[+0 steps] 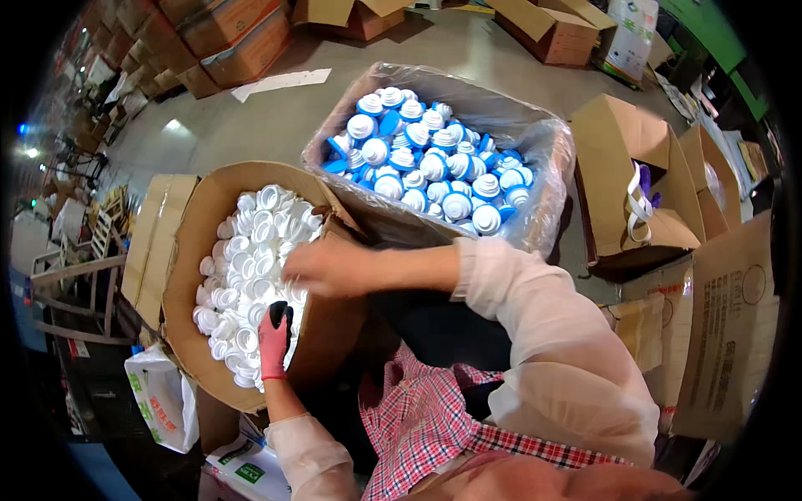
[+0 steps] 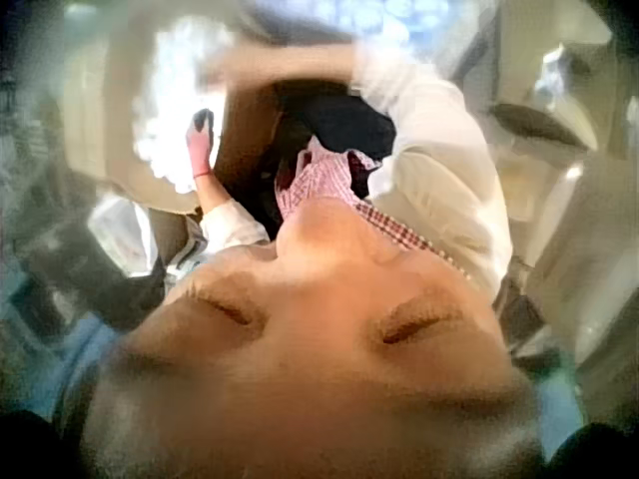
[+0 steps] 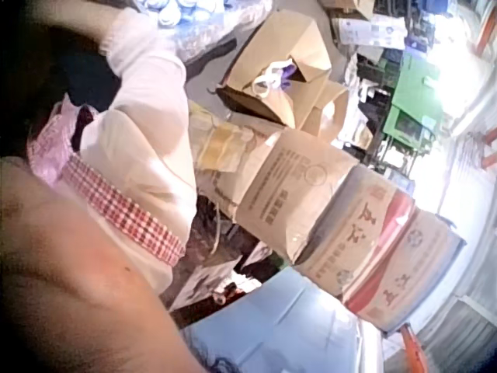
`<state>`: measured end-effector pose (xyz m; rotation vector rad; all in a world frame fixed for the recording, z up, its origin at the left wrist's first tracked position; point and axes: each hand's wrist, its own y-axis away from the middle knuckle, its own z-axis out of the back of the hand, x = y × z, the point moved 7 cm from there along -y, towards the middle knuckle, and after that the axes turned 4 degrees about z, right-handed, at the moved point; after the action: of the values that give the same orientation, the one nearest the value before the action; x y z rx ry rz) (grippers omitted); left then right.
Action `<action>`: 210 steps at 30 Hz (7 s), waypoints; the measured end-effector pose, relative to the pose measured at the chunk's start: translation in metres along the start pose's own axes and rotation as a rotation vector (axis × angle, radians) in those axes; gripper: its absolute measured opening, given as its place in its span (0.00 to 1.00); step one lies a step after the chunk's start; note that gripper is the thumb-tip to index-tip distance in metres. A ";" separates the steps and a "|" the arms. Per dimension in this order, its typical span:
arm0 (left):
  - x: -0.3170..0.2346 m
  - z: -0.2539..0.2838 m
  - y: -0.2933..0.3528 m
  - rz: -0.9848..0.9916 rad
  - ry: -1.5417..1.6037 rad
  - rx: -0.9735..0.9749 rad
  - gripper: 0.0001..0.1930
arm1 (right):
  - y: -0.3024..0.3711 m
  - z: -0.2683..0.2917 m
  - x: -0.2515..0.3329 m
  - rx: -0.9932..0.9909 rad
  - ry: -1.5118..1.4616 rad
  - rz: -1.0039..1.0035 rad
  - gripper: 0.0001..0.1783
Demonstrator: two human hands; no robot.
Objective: The person repeatedly picks white plastic caps from a cardboard box and blue plastic caps from a plastic bag, then presses them together to form assembled units. The assembled units are placed into a second plastic bag. The person wears gloves and a checkered apron while working at a table in a warehouse.
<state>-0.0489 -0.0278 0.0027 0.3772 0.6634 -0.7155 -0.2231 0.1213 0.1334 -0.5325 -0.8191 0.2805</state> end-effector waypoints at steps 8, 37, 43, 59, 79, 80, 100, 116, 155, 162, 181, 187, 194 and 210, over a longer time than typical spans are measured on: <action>0.026 -0.021 0.004 0.058 -0.264 0.009 0.15 | 0.057 -0.183 -0.031 1.015 0.335 -0.031 0.13; 0.021 -0.025 0.008 0.322 0.086 0.127 0.13 | 0.016 -0.254 0.022 0.993 0.177 -0.139 0.20; 0.007 -0.027 0.011 0.326 0.103 0.078 0.12 | 0.018 -0.253 0.018 0.985 0.136 -0.170 0.20; 0.037 -0.018 0.003 0.128 -0.119 -0.097 0.11 | 0.025 -0.215 0.004 0.978 0.164 -0.122 0.19; -0.001 0.112 0.120 -0.063 0.700 -0.795 0.14 | 0.050 -0.189 -0.042 1.152 0.298 -0.189 0.20; 0.011 0.129 0.150 -0.012 0.654 -0.878 0.14 | 0.045 -0.179 -0.027 1.063 0.265 -0.112 0.21; 0.388 0.011 0.468 0.993 0.484 -1.030 0.14 | -0.013 -0.143 0.036 0.558 0.058 0.079 0.15; 0.610 0.097 0.307 1.192 -0.037 -0.742 0.28 | -0.024 -0.269 0.024 0.868 0.310 0.210 0.26; 0.273 0.200 0.253 0.271 0.182 -1.209 0.15 | -0.034 -0.254 -0.003 0.825 -0.006 0.070 0.22; 0.123 0.152 0.095 0.245 0.458 -0.340 0.14 | -0.066 -0.155 -0.168 0.758 0.737 -0.454 0.22; 0.105 0.042 -0.004 0.402 0.207 -0.386 0.16 | -0.016 -0.159 -0.306 1.159 0.554 -0.624 0.22; -0.017 0.021 -0.045 0.088 1.475 0.129 0.23 | 0.009 -0.089 -0.421 1.037 0.867 -0.943 0.13; 0.036 0.049 0.005 0.058 1.995 0.001 0.34 | -0.075 -0.097 -0.200 0.565 0.274 -0.508 0.14; -0.008 0.055 -0.009 -0.321 1.261 -0.032 0.31 | -0.101 -0.140 0.040 0.139 -0.174 0.388 0.11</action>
<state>-0.0368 -0.0594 0.0473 0.7001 1.9551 -0.7170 -0.0878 0.0069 0.1346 -0.5391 -0.8542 0.7434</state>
